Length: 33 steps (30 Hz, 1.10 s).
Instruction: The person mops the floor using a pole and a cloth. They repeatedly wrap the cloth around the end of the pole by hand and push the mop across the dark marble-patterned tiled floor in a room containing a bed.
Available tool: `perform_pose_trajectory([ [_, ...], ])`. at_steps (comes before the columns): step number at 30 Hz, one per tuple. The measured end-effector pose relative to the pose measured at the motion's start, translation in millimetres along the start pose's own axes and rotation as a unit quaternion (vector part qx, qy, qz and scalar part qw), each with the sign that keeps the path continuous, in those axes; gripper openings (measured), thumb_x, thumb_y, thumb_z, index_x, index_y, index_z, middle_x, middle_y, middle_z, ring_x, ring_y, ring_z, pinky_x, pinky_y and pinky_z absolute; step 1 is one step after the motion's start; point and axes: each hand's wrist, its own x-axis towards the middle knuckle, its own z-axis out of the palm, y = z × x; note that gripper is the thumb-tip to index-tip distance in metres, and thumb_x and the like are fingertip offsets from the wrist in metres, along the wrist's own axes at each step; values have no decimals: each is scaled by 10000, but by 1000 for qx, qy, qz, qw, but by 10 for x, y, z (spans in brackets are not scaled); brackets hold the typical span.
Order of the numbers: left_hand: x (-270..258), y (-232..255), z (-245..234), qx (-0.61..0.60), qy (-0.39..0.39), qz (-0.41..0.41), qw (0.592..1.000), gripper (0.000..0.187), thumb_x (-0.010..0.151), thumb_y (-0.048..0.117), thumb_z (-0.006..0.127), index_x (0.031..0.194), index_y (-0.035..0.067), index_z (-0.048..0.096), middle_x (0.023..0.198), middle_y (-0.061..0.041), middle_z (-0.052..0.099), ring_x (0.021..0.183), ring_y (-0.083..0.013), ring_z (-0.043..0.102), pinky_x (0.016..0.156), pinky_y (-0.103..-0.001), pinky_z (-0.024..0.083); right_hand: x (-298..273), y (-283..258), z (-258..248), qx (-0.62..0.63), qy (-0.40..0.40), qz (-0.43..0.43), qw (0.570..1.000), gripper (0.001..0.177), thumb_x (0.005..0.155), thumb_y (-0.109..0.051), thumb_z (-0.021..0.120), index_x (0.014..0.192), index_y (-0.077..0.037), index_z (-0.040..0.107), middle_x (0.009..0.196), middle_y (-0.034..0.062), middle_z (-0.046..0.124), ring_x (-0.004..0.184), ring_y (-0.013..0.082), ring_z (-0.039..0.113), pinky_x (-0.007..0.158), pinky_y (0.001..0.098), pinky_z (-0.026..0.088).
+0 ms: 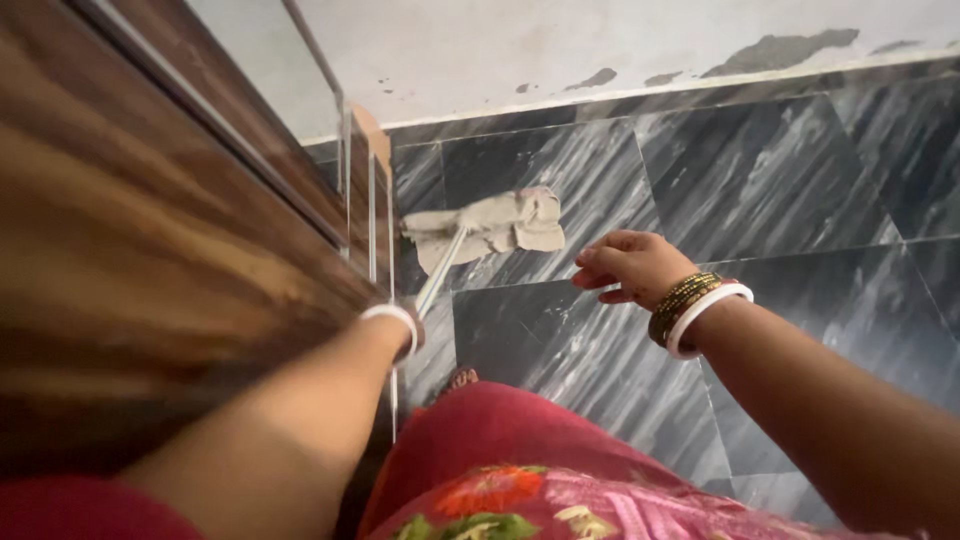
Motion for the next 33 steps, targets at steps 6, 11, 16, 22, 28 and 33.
perform_pose_trajectory([
  [6,-1082,326,1634,-61,-63,-42,995,1022,866,266,692,1652,142,49,1492,-244,543,1358,-375,581,1125,-430,491,-567,554,-251,-24,-51,-7,998,309,933,-263,637,1136,-46,721,1061,105,803,1025,209,760,894,395,604],
  [11,-1631,251,2920,-97,-90,-68,989,819,947,284,537,1657,231,130,1439,-278,559,1312,-422,590,1095,-485,482,-852,843,-328,-13,-93,-6,996,291,929,-262,624,1119,-63,718,1050,96,808,1031,202,762,878,387,599],
  [16,-1888,156,3486,-82,-127,-56,987,768,1032,332,433,1658,177,15,1505,-271,481,1384,-406,519,1182,-455,399,-994,1069,-278,-9,-91,-19,996,304,926,-283,636,1102,-54,730,1048,91,808,1039,188,757,879,375,596],
  [22,-1534,-71,3390,-67,-10,-40,997,614,1020,242,334,1612,138,211,1526,-262,445,1390,-415,504,1152,-515,410,-1192,1377,-172,37,-84,28,995,293,928,-272,641,1113,-60,720,1068,102,788,1058,206,732,887,378,580],
  [28,-388,-41,2225,-87,74,-60,992,523,1048,328,276,1504,121,427,1552,-206,421,1420,-411,461,1175,-516,386,-1461,1535,-48,20,-62,37,997,288,928,-270,619,1099,-60,719,1051,87,794,1044,194,747,886,371,584],
  [33,-465,197,1760,-58,63,-39,996,550,1007,303,355,1528,127,376,1534,-214,446,1410,-405,480,1164,-500,403,-1619,1709,-2,12,-35,34,999,285,928,-277,632,1082,-51,713,1042,93,792,1034,193,746,885,378,585],
])
